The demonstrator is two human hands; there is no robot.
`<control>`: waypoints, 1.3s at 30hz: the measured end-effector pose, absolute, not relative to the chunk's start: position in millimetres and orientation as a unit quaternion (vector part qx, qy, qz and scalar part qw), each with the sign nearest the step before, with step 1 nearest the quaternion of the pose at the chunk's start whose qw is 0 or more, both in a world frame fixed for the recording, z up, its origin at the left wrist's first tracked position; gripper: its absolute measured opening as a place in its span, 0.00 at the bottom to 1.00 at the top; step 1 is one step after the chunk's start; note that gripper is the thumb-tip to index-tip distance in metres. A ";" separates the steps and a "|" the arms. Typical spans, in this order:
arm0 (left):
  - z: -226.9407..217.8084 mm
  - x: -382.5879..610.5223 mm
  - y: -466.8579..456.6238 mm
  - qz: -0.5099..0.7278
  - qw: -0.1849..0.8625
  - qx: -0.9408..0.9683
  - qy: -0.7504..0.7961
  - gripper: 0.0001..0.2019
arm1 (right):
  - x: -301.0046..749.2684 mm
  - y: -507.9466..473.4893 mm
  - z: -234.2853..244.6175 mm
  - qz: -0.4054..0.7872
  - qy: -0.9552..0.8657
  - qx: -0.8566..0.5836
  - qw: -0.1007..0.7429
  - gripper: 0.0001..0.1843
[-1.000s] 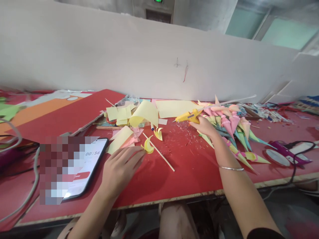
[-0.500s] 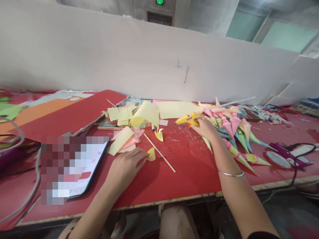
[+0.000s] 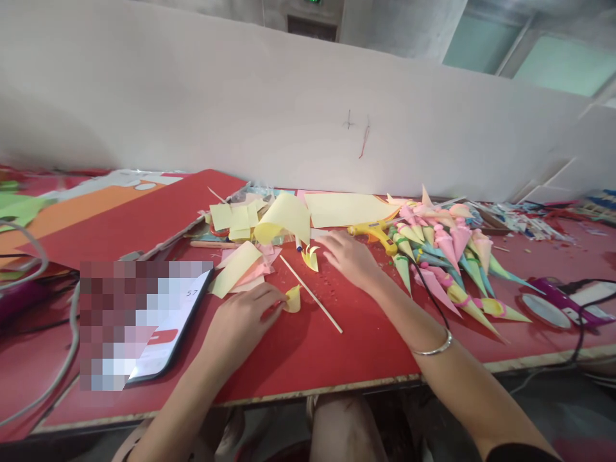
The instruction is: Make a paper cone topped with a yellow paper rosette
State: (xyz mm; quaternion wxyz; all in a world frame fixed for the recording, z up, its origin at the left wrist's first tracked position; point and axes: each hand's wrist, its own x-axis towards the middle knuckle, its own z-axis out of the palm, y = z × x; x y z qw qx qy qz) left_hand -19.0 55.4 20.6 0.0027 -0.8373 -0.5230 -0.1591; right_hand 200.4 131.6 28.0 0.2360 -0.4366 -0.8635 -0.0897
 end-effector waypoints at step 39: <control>22.8 -15.7 48.7 -0.271 0.240 -0.823 -0.438 0.08 | 172.6 102.2 19.5 -0.009 -0.862 -0.370 0.346 0.12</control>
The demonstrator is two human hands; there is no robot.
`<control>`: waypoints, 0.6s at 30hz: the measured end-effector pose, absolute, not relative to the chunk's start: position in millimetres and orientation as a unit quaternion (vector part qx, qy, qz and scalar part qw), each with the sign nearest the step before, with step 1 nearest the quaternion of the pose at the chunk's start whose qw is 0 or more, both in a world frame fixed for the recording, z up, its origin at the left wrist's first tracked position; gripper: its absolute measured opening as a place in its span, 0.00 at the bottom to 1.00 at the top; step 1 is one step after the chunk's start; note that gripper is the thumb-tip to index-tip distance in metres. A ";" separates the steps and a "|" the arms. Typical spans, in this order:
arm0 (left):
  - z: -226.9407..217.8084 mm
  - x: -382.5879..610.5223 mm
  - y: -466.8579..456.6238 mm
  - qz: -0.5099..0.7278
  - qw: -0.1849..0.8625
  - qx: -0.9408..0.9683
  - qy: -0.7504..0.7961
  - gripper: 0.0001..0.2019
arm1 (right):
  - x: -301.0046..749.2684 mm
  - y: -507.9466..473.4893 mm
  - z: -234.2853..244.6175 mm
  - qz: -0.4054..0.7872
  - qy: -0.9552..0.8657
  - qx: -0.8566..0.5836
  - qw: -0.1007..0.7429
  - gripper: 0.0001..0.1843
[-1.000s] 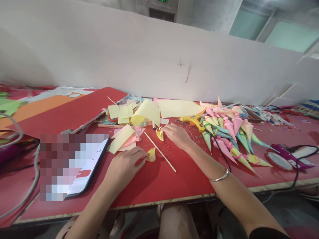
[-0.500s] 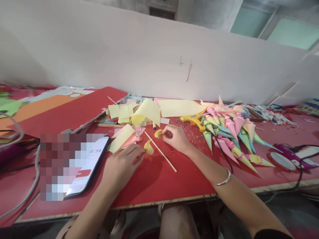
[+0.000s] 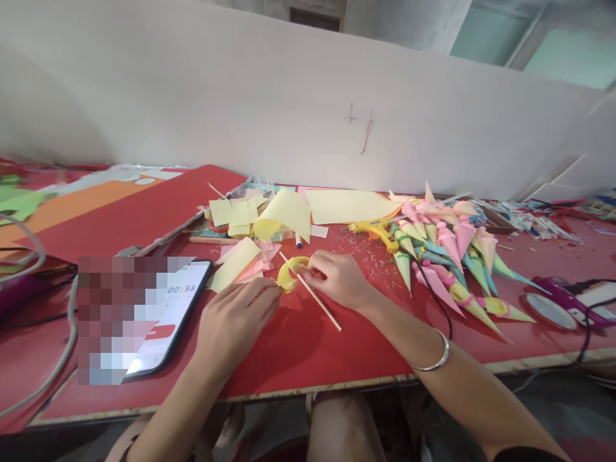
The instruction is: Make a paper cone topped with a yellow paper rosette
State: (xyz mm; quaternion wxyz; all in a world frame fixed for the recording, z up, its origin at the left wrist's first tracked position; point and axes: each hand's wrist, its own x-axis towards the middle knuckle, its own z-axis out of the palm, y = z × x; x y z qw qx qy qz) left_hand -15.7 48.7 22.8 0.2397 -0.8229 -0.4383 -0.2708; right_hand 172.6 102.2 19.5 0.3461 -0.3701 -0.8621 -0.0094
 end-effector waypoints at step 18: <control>22.6 -16.5 49.9 -0.290 0.192 -0.806 -0.480 0.07 | 174.0 99.0 26.7 -0.160 -0.904 -0.278 0.284 0.14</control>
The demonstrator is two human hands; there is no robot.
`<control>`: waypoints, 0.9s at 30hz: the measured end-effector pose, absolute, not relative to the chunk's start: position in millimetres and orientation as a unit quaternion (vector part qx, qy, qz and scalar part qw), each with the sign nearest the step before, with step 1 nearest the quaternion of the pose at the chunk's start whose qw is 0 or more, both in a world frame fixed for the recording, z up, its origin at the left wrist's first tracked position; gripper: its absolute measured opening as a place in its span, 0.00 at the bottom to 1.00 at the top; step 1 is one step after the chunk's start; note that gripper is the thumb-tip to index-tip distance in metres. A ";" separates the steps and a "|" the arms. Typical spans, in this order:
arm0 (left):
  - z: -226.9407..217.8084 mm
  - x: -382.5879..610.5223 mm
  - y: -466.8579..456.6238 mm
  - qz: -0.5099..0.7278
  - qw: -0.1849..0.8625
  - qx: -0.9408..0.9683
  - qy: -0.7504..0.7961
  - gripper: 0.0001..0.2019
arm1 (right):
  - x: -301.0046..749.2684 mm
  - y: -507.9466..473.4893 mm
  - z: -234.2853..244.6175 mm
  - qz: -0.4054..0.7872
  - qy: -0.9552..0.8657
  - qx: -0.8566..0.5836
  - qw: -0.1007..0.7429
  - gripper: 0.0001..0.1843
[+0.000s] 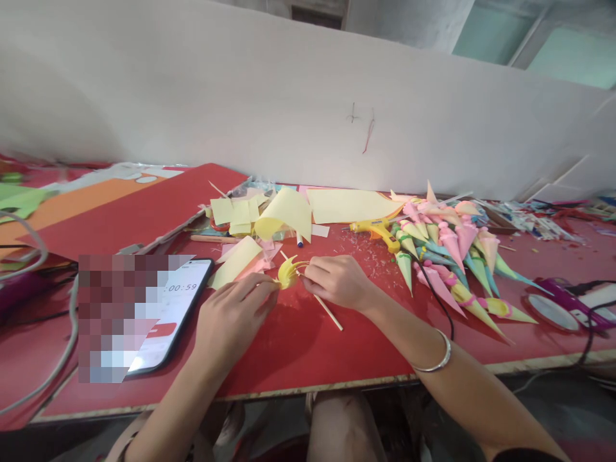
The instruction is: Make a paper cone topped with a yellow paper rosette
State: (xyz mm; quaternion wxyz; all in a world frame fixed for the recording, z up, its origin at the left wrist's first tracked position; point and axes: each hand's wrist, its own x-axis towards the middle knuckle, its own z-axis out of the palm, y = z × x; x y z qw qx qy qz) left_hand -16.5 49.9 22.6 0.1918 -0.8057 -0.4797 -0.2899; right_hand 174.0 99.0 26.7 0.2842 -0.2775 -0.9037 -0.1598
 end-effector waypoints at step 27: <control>23.2 -17.8 56.6 -0.106 0.015 -0.793 -0.599 0.09 | 174.2 101.9 21.5 0.084 -0.947 -0.264 0.163 0.10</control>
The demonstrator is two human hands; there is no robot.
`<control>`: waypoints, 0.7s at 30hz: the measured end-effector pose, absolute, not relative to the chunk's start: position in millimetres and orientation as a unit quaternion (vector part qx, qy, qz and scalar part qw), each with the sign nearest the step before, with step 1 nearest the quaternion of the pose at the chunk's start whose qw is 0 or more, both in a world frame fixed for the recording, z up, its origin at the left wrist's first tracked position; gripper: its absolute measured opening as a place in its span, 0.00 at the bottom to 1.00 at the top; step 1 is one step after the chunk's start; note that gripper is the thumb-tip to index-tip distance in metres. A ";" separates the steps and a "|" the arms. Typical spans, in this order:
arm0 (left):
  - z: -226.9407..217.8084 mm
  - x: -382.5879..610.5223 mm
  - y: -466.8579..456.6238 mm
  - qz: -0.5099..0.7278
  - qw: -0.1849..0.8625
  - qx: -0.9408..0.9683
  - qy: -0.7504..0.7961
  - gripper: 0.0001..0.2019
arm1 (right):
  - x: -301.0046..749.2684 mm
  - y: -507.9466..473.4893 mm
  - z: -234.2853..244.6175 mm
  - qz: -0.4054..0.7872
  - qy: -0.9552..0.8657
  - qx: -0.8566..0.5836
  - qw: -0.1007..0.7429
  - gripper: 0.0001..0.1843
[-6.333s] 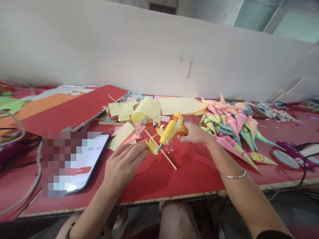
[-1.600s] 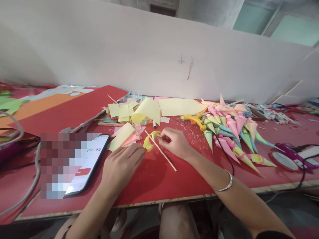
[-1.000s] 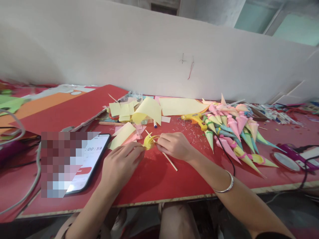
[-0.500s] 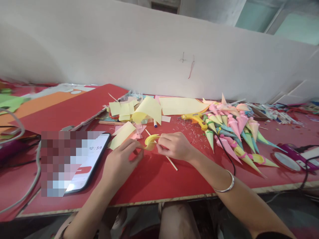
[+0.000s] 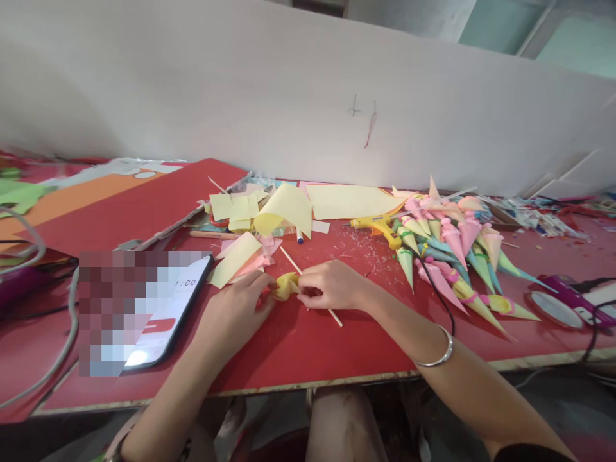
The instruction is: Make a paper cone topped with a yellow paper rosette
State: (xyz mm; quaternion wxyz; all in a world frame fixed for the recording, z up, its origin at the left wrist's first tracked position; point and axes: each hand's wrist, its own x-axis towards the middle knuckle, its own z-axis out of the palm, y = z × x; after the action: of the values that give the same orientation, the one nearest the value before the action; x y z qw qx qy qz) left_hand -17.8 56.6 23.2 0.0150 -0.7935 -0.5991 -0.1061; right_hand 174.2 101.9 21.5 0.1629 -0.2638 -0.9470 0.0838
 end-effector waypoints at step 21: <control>20.5 -15.4 54.8 -0.293 0.029 -0.810 -0.506 0.10 | 168.1 100.1 17.9 0.142 -0.910 -0.342 0.184 0.09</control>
State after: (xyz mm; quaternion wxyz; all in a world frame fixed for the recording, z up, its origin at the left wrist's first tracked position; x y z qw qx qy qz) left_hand -15.4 54.8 20.5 0.0292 -0.8104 -0.5063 -0.2935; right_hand 168.1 100.1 17.9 0.1838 -0.3424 -0.9103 0.1423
